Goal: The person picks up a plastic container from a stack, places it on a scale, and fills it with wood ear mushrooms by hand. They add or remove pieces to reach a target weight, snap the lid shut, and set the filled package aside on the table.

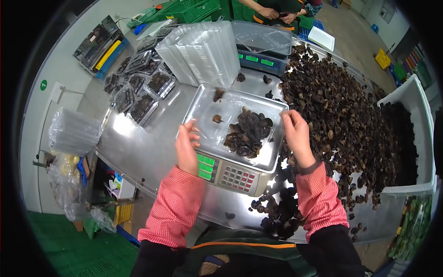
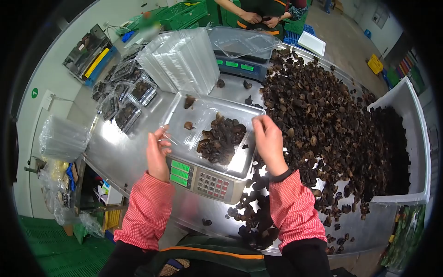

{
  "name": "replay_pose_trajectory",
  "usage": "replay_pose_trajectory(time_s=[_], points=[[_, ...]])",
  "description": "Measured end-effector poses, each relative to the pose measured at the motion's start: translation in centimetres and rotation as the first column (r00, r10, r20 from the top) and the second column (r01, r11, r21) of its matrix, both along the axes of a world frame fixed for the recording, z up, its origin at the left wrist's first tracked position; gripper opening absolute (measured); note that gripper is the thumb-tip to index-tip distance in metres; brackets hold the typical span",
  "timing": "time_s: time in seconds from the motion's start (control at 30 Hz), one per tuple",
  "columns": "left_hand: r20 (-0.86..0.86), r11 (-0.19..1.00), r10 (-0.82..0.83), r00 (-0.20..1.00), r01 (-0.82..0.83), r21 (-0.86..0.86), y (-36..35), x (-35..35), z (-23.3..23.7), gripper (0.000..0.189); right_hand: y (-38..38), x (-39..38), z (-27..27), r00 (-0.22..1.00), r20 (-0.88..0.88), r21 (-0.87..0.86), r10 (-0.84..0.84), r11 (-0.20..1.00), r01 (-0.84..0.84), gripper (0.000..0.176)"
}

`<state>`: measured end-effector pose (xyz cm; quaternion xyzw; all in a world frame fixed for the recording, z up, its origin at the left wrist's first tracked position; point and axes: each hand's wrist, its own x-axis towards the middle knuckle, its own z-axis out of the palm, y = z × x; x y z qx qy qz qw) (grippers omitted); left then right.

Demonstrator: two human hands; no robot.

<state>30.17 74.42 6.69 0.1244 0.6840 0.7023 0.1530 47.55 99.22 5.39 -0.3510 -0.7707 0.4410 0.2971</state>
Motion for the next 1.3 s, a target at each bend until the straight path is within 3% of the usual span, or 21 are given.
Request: replay_pose_trajectory(time_s=[0.07,0.1,0.2,0.27,0.3,0.4,0.43,0.5,0.57,0.67,0.77,0.83,0.87,0.93,1.03,1.1,1.13,1.17,1.27,1.3], points=[[-0.342,0.994,-0.091,0.935,0.066,-0.085,0.6,2.3,-0.4,0.039,1.7,-1.1,-0.8,1.0,-0.015,-0.016,-0.023,1.0,0.023,0.036],[-0.503,0.978,-0.19,0.843,0.117,-0.173,1.0,3.5,-0.5,0.029,2.4,-1.7,-1.3,0.999,-0.025,-0.02,-0.029,0.999,0.028,0.038],[-0.77,0.88,-0.46,0.442,0.112,-0.461,2.6,7.5,-0.2,0.025,3.4,-3.0,-2.4,0.996,0.069,-0.084,0.056,0.995,-0.05,0.043],[-0.747,0.848,-0.498,0.441,0.071,-0.524,2.7,9.3,-0.7,0.031,3.1,-3.2,-1.9,0.949,0.222,-0.274,0.225,0.948,-0.161,0.039],[-0.734,0.831,-0.517,0.441,0.05,-0.555,2.8,9.5,-0.9,0.034,2.3,-3.2,-2.0,0.974,0.101,-0.36,0.202,0.92,-0.154,0.032],[-0.654,0.876,-0.39,0.649,0.042,-0.48,1.9,8.6,-2.1,0.045,1.7,-1.8,-2.1,0.987,-0.08,-0.578,0.136,0.801,-0.157,0.026],[-0.517,0.843,-0.382,0.766,0.059,-0.534,1.3,8.2,-2.6,0.063,1.5,-1.2,-1.6,0.989,-0.089,-0.648,0.115,0.748,-0.145,0.024],[-0.28,0.864,-0.277,0.919,0.11,-0.492,0.9,7.6,-3.1,0.072,0.6,-0.8,-1.9,0.988,-0.129,-0.686,0.089,0.712,-0.153,0.025],[-0.032,0.867,-0.224,0.974,0.184,-0.464,0.9,7.1,-3.0,0.088,-0.1,-0.4,-2.0,0.984,-0.144,-0.707,0.104,0.685,-0.176,0.028],[-0.276,0.834,-0.245,0.93,0.057,-0.548,0.8,7.4,-1.5,0.088,-0.9,0.0,-1.5,0.987,-0.106,-0.661,0.117,0.734,-0.158,0.03],[-0.669,0.858,-0.311,0.675,-0.103,-0.502,0.5,5.9,-0.4,0.088,-1.0,0.7,-1.1,0.996,-0.042,-0.506,0.079,0.858,-0.089,0.031],[-0.683,0.835,-0.405,0.609,-0.058,-0.547,1.0,5.7,1.0,0.086,-0.9,0.9,-1.0,0.999,-0.032,-0.473,0.026,0.881,-0.038,0.03],[-0.686,0.822,-0.449,0.572,-0.038,-0.569,1.3,5.4,1.5,0.085,-0.6,0.9,-1.5,1.0,-0.006,-0.342,0.026,0.939,-0.027,0.028],[-0.679,0.883,-0.372,0.633,0.014,-0.47,2.3,3.8,1.4,0.08,-0.3,0.6,-2.2,0.999,0.042,-0.061,0.015,0.998,-0.013,0.026],[-0.603,0.948,-0.249,0.758,0.064,-0.31,3.1,0.1,0.5,0.073,-1.2,0.0,0.0,0.994,0.078,0.177,0.071,0.981,-0.084,0.017],[-0.343,0.993,-0.096,0.934,0.066,-0.097,3.8,-1.6,0.1,0.069,-1.5,-1.6,1.1,0.987,0.094,0.319,0.133,0.935,-0.157,0.013],[-0.182,0.999,-0.041,0.983,0.042,0.006,4.1,-2.4,-0.3,0.068,-1.6,-2.5,1.5,0.976,0.171,0.397,0.138,0.897,-0.196,0.013],[-0.123,0.998,0.001,0.992,0.008,0.069,4.2,-3.2,-0.9,0.064,-1.7,-3.5,1.7,0.97,0.189,0.451,0.154,0.864,-0.226,0.013],[-0.4,0.979,0.065,0.914,-0.136,-0.151,4.1,-3.4,-2.5,0.064,-2.1,-5.9,1.7,0.934,0.303,0.616,0.187,0.71,-0.342,0.022],[-0.543,0.967,0.063,0.837,-0.185,-0.172,4.3,-2.3,-1.5,0.054,-2.6,-6.1,1.6,0.919,0.345,0.634,0.193,0.674,-0.38,0.021]])
